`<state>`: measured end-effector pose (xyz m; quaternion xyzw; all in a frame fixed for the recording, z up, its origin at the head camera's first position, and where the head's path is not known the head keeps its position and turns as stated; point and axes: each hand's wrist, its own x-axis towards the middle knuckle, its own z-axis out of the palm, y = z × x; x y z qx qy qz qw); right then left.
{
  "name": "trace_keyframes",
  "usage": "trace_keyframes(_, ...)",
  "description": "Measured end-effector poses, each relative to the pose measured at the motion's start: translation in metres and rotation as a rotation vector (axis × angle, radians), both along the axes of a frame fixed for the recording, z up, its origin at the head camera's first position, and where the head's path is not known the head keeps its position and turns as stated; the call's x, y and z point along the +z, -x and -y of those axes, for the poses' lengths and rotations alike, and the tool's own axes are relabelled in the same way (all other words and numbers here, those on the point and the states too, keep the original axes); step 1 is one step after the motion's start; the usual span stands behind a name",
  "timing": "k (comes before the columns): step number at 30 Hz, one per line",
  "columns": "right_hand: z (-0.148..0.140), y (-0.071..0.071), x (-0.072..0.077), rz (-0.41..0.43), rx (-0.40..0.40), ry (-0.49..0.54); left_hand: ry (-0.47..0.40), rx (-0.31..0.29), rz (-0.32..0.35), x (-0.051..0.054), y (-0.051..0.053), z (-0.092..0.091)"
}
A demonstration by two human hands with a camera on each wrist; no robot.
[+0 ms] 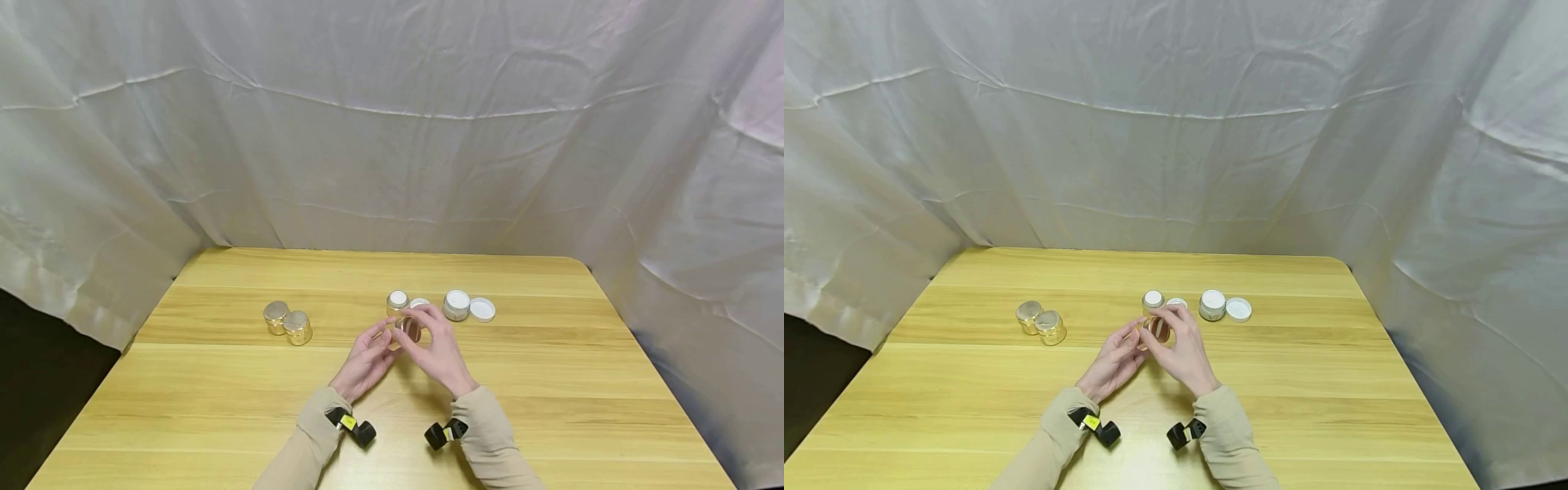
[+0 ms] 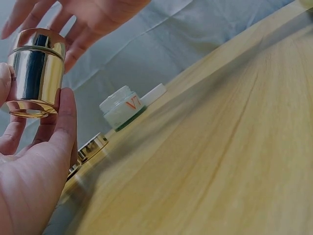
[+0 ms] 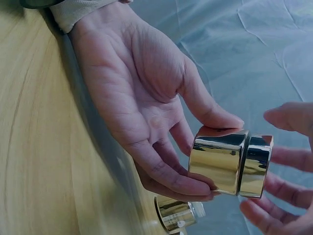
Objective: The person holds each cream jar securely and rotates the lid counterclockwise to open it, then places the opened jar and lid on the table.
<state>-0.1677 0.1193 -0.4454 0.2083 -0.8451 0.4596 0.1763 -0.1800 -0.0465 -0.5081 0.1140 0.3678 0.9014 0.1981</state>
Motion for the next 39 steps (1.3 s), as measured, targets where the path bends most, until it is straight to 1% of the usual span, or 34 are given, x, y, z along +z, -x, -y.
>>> trace_keyframes(5,0.0005,0.0002,-0.0012,0.016,-0.074,-0.001,-0.009,-0.002,0.004,-0.0001,-0.0002,-0.0004)
trace_keyframes(8,0.0005,0.0001,-0.0011,0.015,-0.084,-0.005,-0.006,-0.002,0.005,-0.0002,-0.0004,-0.0003)
trace_keyframes(11,0.0002,0.0000,-0.0010,0.005,-0.063,-0.011,0.000,-0.004,0.010,0.0003,-0.0006,-0.0001)
trace_keyframes(15,-0.0009,-0.0004,-0.0001,-0.029,0.002,-0.012,-0.002,-0.008,0.007,0.0008,-0.0009,0.0003)
trace_keyframes(18,-0.0015,-0.0005,0.0001,-0.042,0.032,-0.015,-0.006,-0.010,-0.003,0.0008,-0.0012,0.0007)
trace_keyframes(21,-0.0017,-0.0005,-0.0009,-0.025,0.025,-0.019,-0.008,-0.011,-0.013,0.0005,-0.0013,0.0007)
trace_keyframes(26,-0.0006,-0.0013,-0.0012,0.033,-0.033,-0.024,-0.008,-0.009,-0.008,-0.0002,-0.0008,0.0003)
trace_keyframes(29,-0.0001,-0.0022,-0.0001,0.047,-0.045,-0.030,-0.005,-0.007,-0.004,-0.0004,-0.0005,0.0002)
trace_keyframes(36,-0.0026,0.0001,-0.0007,-0.021,0.037,-0.057,-0.003,-0.012,-0.021,-0.0002,-0.0007,0.0006)
trace_keyframes(38,-0.0025,-0.0001,-0.0004,-0.025,0.036,-0.069,-0.001,-0.008,-0.022,0.0002,-0.0009,0.0007)
trace_keyframes(39,-0.0024,-0.0001,-0.0004,-0.023,0.024,-0.080,-0.001,-0.007,-0.019,0.0004,-0.0008,0.0006)
